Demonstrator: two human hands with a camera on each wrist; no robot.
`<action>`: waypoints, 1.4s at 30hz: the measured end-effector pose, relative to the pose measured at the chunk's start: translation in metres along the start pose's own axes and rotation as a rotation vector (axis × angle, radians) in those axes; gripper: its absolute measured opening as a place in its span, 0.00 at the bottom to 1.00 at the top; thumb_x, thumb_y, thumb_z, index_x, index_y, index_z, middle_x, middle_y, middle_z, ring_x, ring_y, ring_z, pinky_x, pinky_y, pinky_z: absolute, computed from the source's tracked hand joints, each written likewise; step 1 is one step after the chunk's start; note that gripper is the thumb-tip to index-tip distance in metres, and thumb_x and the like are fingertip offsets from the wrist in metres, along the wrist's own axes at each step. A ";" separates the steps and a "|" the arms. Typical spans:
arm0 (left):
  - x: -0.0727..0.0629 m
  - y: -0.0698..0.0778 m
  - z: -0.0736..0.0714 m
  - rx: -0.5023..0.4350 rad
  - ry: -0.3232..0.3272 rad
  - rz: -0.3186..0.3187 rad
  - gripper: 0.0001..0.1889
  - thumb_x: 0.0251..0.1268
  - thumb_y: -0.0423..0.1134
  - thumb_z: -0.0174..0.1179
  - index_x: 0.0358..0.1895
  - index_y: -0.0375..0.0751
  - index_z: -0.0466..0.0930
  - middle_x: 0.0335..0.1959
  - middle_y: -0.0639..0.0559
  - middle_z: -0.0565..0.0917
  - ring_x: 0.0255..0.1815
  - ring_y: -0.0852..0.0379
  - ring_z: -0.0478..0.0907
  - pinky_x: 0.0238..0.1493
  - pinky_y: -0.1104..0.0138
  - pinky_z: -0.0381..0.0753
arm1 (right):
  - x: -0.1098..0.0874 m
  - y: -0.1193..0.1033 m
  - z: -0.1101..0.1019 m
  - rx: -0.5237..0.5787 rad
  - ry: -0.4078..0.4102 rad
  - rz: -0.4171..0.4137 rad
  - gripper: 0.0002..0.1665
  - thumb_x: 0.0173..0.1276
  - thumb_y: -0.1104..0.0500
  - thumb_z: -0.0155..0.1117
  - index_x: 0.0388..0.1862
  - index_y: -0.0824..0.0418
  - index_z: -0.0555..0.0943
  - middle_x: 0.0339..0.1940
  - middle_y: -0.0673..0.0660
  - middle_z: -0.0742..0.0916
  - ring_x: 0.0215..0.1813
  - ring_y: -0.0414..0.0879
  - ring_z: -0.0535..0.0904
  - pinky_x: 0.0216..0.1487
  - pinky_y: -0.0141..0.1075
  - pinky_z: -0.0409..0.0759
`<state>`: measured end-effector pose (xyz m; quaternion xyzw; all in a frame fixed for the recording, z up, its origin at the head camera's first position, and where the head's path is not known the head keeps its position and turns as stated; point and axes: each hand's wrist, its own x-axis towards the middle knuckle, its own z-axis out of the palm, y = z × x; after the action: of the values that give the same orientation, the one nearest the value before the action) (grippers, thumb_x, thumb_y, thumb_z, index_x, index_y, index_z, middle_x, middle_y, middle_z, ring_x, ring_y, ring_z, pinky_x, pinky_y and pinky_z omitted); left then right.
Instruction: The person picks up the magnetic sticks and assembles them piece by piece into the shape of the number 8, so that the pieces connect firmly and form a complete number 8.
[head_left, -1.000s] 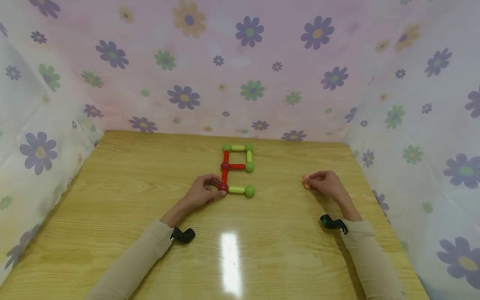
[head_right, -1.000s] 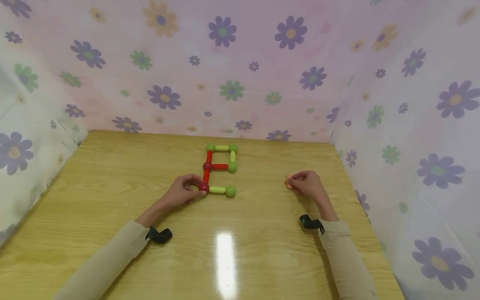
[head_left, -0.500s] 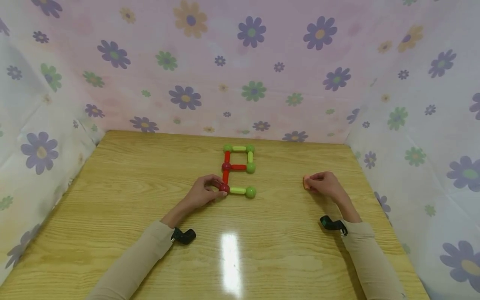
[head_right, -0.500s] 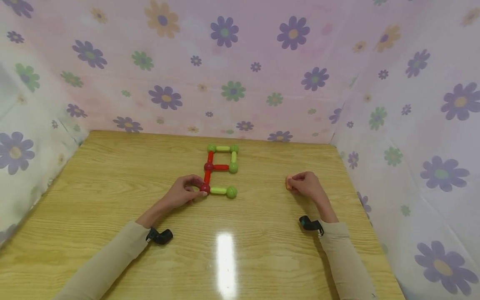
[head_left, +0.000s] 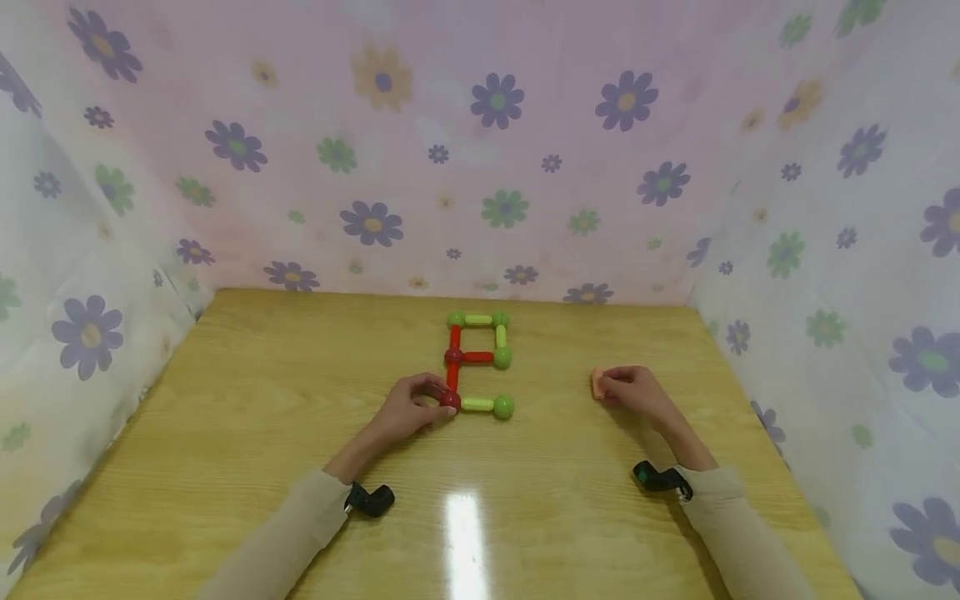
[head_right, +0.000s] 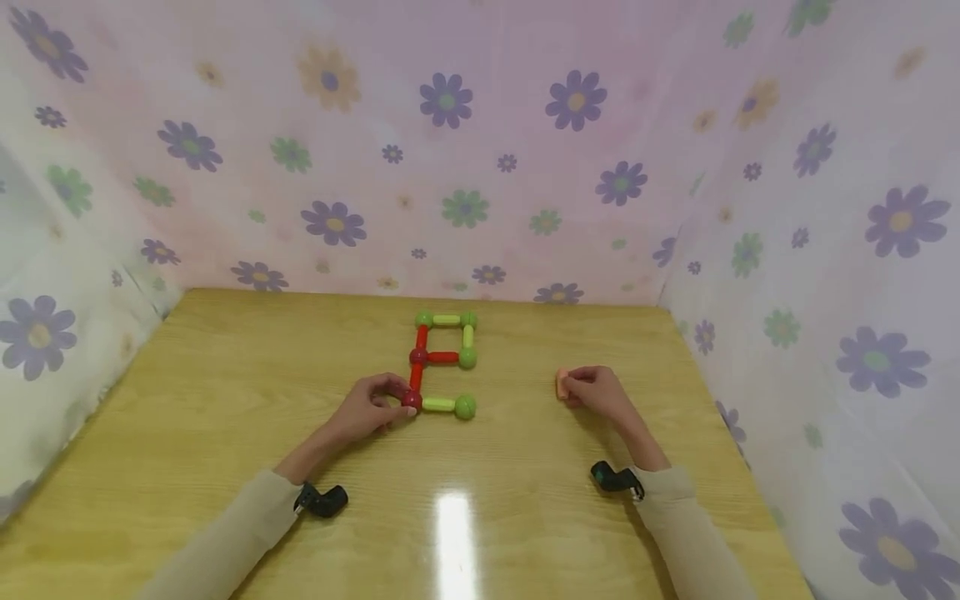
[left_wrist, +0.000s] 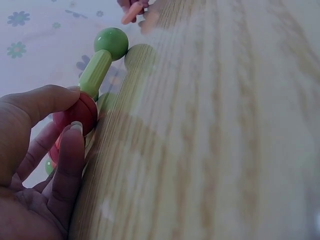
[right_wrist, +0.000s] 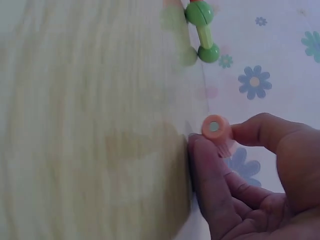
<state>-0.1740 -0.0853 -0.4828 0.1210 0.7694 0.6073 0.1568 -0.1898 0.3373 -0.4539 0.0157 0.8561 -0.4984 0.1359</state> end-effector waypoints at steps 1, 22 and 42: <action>-0.001 -0.001 0.001 0.000 0.002 -0.002 0.18 0.61 0.38 0.74 0.52 0.40 0.81 0.44 0.43 0.85 0.20 0.58 0.74 0.21 0.68 0.77 | -0.001 0.001 0.003 0.018 -0.002 -0.003 0.29 0.78 0.57 0.58 0.64 0.82 0.73 0.54 0.73 0.84 0.41 0.39 0.86 0.43 0.32 0.86; -0.006 0.000 0.013 0.010 0.010 0.034 0.16 0.62 0.37 0.73 0.51 0.40 0.81 0.42 0.47 0.85 0.20 0.59 0.73 0.22 0.69 0.76 | 0.011 -0.022 0.066 0.236 -0.119 -0.045 0.28 0.79 0.59 0.57 0.64 0.82 0.71 0.48 0.64 0.86 0.42 0.40 0.86 0.45 0.32 0.86; -0.005 -0.003 0.002 0.006 0.002 0.058 0.17 0.61 0.38 0.74 0.49 0.38 0.81 0.40 0.46 0.84 0.20 0.62 0.72 0.21 0.71 0.74 | 0.032 -0.051 0.116 0.217 -0.230 -0.130 0.26 0.78 0.55 0.60 0.60 0.78 0.78 0.45 0.60 0.89 0.43 0.40 0.87 0.48 0.35 0.86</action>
<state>-0.1680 -0.0860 -0.4862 0.1434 0.7674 0.6095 0.1380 -0.2037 0.2088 -0.4725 -0.0824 0.7754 -0.5940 0.1978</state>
